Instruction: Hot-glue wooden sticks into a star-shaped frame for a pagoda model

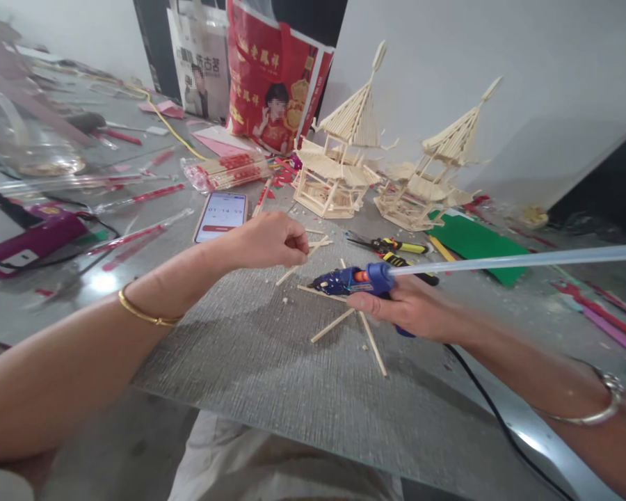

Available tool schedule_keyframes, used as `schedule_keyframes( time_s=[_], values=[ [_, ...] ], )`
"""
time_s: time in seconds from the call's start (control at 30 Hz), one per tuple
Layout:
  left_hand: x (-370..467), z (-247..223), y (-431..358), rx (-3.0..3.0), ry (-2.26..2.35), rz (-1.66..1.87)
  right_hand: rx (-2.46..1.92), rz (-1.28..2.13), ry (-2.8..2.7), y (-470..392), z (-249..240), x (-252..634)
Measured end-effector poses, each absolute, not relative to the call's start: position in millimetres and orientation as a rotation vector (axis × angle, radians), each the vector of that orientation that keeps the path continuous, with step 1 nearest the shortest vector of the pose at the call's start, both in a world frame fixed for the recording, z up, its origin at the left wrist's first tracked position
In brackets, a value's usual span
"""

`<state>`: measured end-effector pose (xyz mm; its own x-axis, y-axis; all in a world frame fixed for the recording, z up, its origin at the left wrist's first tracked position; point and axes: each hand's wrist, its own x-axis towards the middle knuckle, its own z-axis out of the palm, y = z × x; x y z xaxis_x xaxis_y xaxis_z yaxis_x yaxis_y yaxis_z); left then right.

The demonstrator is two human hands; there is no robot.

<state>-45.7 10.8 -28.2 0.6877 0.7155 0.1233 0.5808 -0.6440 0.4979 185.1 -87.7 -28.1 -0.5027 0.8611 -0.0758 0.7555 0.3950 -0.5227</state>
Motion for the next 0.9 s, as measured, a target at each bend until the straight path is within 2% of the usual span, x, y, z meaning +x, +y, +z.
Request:
schedule_keyframes(
  time_s=[0.33,0.83,0.9],
  values=[
    [-46,-29,10,2.481,1.001,0.42,-1.431,0.766,-2.447,-87,-29,185],
    [-42,-29,11,2.406,0.95,0.374,-1.797,0.803,-2.088,-138,-19,238],
    [-37,-25,12,2.42,0.911,0.38,-1.88,0.714,-1.976,-152,-21,252]
  ],
)
